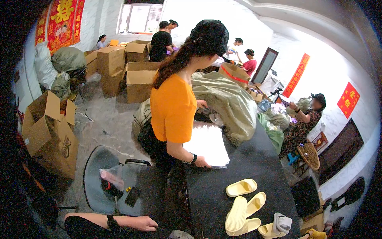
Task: Trim and organize finished foam slippers at a quality control station.
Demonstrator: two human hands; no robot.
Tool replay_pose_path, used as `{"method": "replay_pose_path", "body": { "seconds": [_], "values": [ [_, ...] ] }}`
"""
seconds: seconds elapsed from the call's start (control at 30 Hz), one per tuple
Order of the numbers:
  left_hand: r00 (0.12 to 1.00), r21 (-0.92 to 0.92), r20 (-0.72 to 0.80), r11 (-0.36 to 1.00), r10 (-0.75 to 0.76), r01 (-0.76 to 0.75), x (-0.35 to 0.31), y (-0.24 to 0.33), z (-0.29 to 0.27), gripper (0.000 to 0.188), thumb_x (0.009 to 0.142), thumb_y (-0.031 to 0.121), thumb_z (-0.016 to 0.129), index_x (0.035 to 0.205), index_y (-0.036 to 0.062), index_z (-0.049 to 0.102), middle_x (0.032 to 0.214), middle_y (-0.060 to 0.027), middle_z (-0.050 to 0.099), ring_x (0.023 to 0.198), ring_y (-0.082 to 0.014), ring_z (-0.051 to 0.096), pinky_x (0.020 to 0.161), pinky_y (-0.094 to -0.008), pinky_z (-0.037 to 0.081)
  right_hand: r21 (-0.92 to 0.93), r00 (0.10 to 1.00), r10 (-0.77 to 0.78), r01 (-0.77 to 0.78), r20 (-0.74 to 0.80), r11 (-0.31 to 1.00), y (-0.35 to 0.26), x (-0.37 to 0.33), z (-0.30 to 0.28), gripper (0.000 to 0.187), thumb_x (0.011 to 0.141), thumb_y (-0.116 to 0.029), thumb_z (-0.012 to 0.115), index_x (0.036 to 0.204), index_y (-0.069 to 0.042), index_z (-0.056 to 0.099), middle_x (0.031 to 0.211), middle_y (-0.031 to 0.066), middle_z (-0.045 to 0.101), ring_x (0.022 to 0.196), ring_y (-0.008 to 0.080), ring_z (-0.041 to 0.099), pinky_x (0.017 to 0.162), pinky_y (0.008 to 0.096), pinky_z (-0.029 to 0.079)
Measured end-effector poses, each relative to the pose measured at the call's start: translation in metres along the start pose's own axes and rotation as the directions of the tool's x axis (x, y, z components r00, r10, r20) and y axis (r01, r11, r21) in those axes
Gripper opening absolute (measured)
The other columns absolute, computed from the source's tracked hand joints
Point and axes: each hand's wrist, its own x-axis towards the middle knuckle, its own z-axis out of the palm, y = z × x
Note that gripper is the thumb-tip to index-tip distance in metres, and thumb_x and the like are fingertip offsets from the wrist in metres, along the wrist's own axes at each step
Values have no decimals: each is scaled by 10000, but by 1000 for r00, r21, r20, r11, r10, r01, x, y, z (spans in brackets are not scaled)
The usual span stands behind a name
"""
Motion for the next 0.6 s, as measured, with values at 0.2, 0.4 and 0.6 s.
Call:
{"method": "replay_pose_path", "body": {
  "seconds": [0.2, 0.4, 0.6],
  "values": [
    [996, 195, 26, 976, 90, -94, 7, -5, 12, 292, 853, 138, 545, 1141, 145, 591, 778, -174, 633, 705, -340, 610, 628, -432, 481, 565, 652, -39, -623, 757, 541, 55, 41, -91, 397, 864, -389, 546, 1252, -317, 501, 842, 130, 657, 760, 295, 656, 676, 396, 511],
    [943, 383, 51, 866, 329, -322, 22, -29, 20, 396, 811, 50, 528, 1196, 136, 564, 892, -150, 652, 784, -341, 623, 664, -433, 503, 590, 756, 20, -527, 654, 612, 53, 44, -112, 397, 865, -390, 540, 1253, -317, 499, 863, 141, 656, 790, 308, 652, 706, 403, 506],
    [932, 369, 166, 856, 323, -362, 56, 0, 15, 377, 844, 30, 459, 1213, 62, 528, 1074, -158, 618, 965, -334, 598, 787, -413, 494, 408, 922, 53, -221, 384, 886, 34, -15, -17, 411, 866, -393, 533, 1263, -298, 492, 919, 152, 653, 846, 315, 646, 748, 402, 499]
  ]
}}
